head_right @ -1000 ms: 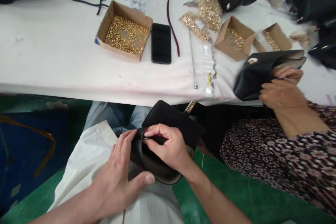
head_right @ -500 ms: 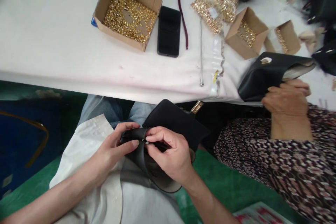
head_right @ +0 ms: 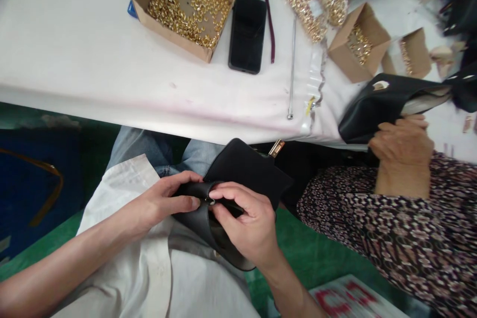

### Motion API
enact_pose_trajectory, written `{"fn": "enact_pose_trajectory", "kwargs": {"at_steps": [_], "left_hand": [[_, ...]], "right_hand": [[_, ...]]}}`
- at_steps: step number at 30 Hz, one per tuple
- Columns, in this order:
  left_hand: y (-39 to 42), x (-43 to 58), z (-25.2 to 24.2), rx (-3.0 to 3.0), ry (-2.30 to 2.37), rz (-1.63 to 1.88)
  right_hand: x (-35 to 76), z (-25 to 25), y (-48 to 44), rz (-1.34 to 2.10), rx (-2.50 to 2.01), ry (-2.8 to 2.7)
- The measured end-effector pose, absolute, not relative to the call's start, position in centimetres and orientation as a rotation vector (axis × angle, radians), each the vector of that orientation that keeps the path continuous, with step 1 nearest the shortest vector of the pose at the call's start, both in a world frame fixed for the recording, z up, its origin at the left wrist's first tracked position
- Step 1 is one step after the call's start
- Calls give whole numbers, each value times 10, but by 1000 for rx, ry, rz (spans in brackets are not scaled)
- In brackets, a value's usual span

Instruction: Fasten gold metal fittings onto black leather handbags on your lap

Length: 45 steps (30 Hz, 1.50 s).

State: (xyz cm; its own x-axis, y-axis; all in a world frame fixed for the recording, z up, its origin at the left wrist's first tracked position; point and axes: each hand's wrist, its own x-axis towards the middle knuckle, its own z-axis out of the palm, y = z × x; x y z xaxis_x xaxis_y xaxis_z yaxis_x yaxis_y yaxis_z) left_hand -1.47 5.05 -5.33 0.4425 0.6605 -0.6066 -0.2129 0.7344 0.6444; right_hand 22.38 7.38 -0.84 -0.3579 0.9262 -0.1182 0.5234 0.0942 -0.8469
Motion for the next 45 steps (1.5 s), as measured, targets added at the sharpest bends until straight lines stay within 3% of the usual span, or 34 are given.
{"fn": "enact_pose_trajectory", "kwargs": {"at_steps": [5, 10, 45], "left_hand": [[63, -25, -43, 1230, 1071, 606], [70, -39, -39, 1452, 1007, 583], [87, -38, -44, 1618, 1020, 504]], "right_hand": [[227, -8, 69, 1120, -1392, -1996], [227, -7, 64, 1167, -1437, -1996], [222, 0, 44, 1192, -1487, -1853]]}}
